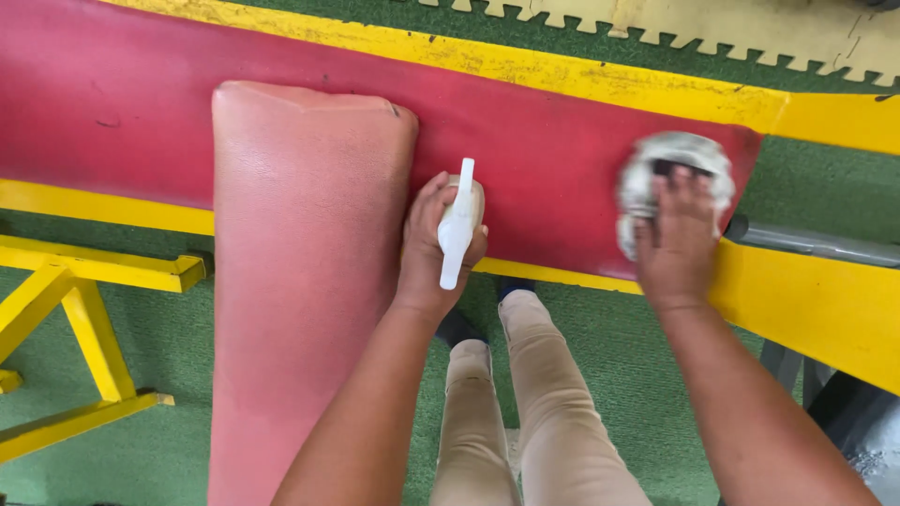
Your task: Cleaning and wiping down various gym equipment using a spray bottle and a cloth.
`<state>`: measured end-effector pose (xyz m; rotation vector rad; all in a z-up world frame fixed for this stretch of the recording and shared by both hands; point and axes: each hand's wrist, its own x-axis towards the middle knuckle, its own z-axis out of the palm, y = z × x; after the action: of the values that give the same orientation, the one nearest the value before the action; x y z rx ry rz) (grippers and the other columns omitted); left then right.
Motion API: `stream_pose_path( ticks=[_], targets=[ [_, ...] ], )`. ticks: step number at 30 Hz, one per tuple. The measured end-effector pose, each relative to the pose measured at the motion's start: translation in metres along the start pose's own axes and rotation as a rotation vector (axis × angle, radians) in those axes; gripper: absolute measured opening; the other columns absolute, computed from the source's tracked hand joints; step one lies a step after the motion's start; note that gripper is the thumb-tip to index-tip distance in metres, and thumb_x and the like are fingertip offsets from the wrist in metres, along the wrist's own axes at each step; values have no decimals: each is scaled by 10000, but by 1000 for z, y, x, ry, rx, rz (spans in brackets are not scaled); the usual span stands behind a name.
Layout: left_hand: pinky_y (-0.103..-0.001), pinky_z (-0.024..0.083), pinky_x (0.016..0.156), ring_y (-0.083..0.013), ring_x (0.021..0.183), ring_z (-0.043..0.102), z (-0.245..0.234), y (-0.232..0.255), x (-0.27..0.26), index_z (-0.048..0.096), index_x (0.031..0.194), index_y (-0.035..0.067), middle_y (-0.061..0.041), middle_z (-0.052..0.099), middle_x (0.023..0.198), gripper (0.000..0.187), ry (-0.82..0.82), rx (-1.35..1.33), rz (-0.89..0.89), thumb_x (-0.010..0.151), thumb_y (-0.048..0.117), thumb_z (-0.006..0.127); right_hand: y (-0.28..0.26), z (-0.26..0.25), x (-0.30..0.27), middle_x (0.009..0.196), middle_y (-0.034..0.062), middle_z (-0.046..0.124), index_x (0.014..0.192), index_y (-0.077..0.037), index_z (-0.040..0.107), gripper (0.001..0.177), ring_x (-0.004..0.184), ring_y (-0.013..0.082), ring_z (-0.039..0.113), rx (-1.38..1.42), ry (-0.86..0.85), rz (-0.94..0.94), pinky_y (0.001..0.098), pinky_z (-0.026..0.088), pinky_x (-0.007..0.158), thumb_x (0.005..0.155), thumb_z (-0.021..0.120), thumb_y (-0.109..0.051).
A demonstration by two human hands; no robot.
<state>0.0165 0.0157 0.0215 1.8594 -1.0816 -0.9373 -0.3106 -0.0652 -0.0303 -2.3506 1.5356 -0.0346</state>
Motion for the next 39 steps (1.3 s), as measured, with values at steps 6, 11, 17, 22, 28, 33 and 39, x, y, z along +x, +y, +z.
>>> stream_pose_path(
  ticks=[6,11,17,22,28,33,39],
  targets=[
    [-449,431,1184,-401,1441,493,-37,15,-44,563,1331,56,-220,503,1524,479,-25,-40,5,910,148,772,21,26,-15,1701,247,275,1638,-30,349,584,1566,519,209,181,164,486,558,191,1278,1141,449,-319],
    [-465,434,1244,-419,1509,451,-57,48,-81,535,1356,63,-197,475,1576,477,70,107,111,975,236,762,-47,52,19,1713,210,272,1646,-85,375,558,1570,498,191,18,258,614,577,160,1287,1153,470,-327],
    [-496,384,1286,-413,1528,444,-95,55,-74,540,1378,70,-181,487,1571,515,42,216,146,996,362,726,-191,74,58,1724,144,275,1640,-153,417,584,1588,437,153,-2,85,47,596,113,1273,1098,552,-325],
    [-527,333,1300,-414,1512,457,-116,34,-55,520,1383,83,-176,495,1557,555,63,329,213,1002,444,701,-237,76,58,1713,122,299,1615,-129,438,612,1584,407,165,-26,-41,-226,623,99,1245,1040,575,-290],
    [-529,425,1298,-426,1486,508,-110,1,-48,494,1365,91,-170,511,1529,495,72,155,321,1037,414,677,-187,47,14,1688,13,362,1570,-229,495,590,1583,299,272,-96,-113,-591,568,150,1276,986,566,-183],
    [-521,400,1267,-430,1435,527,-99,-10,-37,401,1357,103,-159,495,1487,567,126,88,438,997,414,710,-176,44,19,1660,-14,406,1508,-296,550,567,1555,272,336,-156,-126,-740,547,186,1269,952,612,-204],
    [-533,404,1278,-416,1379,528,-98,-17,-37,388,1360,105,-178,480,1491,539,97,79,461,1031,403,692,-207,45,77,1642,37,417,1527,-238,543,550,1556,343,294,20,-143,-432,581,178,1263,993,673,-259]
  ],
)
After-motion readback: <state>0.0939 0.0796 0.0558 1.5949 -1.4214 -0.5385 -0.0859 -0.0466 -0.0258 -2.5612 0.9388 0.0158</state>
